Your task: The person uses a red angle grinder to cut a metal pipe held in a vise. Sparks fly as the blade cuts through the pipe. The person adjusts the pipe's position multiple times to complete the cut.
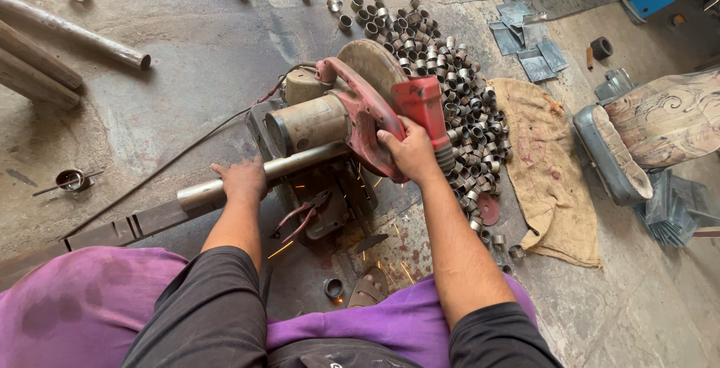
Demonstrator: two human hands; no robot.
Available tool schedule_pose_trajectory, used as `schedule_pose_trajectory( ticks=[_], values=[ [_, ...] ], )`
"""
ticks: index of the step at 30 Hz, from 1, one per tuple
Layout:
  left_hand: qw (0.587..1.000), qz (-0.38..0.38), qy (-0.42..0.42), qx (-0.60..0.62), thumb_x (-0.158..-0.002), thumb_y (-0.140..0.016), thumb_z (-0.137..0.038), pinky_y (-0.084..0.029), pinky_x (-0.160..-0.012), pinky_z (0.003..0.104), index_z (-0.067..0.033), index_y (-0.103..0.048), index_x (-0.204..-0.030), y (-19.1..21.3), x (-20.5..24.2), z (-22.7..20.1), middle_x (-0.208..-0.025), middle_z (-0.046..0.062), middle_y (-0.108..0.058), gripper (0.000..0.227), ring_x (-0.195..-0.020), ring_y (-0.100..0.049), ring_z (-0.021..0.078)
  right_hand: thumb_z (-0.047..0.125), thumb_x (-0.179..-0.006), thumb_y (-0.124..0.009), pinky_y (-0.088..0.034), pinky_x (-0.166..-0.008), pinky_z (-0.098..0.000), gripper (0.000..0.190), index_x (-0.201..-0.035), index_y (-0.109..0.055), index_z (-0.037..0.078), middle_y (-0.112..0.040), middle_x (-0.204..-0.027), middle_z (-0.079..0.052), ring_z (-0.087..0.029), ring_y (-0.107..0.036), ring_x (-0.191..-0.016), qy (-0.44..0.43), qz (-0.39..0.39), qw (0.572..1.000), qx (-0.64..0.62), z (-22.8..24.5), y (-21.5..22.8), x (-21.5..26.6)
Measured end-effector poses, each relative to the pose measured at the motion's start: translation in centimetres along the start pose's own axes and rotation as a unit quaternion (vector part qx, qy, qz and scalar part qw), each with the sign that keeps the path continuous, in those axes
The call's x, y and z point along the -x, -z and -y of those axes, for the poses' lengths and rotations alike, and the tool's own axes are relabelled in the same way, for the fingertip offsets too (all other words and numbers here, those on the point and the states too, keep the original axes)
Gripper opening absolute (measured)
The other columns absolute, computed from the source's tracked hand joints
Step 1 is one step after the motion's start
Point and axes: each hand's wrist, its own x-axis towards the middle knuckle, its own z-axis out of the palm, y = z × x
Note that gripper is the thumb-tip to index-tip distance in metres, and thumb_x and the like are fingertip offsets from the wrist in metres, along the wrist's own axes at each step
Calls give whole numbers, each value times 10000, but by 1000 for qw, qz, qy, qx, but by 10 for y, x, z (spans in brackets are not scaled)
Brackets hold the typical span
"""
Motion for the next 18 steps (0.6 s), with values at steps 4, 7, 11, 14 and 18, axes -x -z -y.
schedule_pose_trajectory(
  ticks=[4,7,11,14,18],
  values=[
    [999,10,12,39,-945,-650,-135,-163,-1189,775,-209,-540,-1453,11,2,1,-1426,69,-640,524,-1293,-624,329,217,-897,-748,-562,-827,-342,388,-1201,-680,-14,-763,-1000,-123,-199,-725,-912,-46,13,999,20,-4,-3,-6],
    [997,64,17,41,-839,-723,-160,-202,-1165,740,-209,-502,-1469,28,15,0,-1472,63,-587,669,-1328,-587,308,216,-896,-733,-566,-765,-347,369,-1186,-677,-5,-753,-964,-93,-192,-703,-862,-75,46,996,5,-1,1,-30],
    [996,84,10,33,-843,-713,-163,-267,-1162,710,-187,-504,-1461,45,28,3,-1474,61,-586,653,-1336,-582,293,232,-908,-723,-523,-642,-362,322,-1131,-710,0,-714,-858,-77,-175,-644,-718,-134,100,986,10,22,12,-80],
    [998,63,-3,21,-846,-706,-114,-302,-1156,688,-153,-491,-1435,44,29,5,-1445,53,-610,629,-1301,-612,276,267,-916,-707,-535,-618,-335,322,-1113,-720,13,-717,-827,-46,-143,-654,-685,-168,132,976,31,49,20,-116],
    [999,45,-15,15,-901,-654,-97,-391,-1107,643,-150,-498,-1346,30,25,12,-1385,52,-660,474,-1230,-670,292,299,-903,-710,-548,-614,-317,334,-1078,-742,16,-725,-818,-37,-138,-664,-680,-196,146,969,43,77,23,-145]
  ],
)
